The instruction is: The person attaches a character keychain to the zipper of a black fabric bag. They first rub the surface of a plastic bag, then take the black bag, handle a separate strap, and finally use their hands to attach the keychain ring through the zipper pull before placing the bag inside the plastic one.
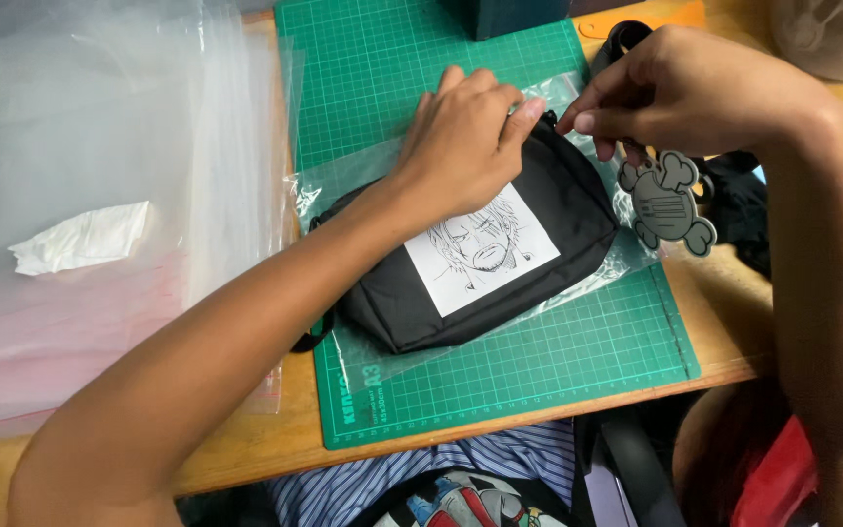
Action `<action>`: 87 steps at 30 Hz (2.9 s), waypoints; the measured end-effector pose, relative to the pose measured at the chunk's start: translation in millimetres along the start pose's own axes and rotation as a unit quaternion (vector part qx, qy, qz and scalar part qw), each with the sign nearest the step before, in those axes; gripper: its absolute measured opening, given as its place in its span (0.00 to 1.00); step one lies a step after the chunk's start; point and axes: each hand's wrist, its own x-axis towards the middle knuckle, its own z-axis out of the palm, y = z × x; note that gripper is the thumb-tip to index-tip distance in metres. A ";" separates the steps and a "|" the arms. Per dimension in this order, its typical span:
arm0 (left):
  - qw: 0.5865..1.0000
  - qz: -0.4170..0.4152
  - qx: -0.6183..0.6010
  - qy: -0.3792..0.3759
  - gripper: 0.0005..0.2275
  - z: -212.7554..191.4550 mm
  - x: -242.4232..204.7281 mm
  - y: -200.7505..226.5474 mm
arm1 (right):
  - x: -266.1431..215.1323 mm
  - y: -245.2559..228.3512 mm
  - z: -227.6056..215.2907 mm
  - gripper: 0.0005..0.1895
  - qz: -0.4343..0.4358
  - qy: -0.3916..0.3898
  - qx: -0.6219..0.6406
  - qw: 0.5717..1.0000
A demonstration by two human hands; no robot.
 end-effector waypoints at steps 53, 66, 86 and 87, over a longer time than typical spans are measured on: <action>0.965 0.113 -0.220 0.084 0.02 -7.0 -30.6 20.0 | -27.3 -10.8 -11.5 0.26 -0.126 -0.103 0.046 0.986; 0.970 0.117 -0.197 0.076 0.02 4.4 -30.0 8.5 | -28.9 -29.0 20.5 0.14 -0.200 -0.143 0.297 0.923; 0.960 0.091 -0.250 0.090 0.03 2.6 -26.1 6.9 | -22.5 -36.6 14.8 0.07 -0.148 0.014 0.086 0.985; 0.960 0.091 -0.250 0.091 0.03 2.7 -26.0 7.3 | -22.4 -32.9 15.6 0.07 -0.148 0.014 0.085 0.985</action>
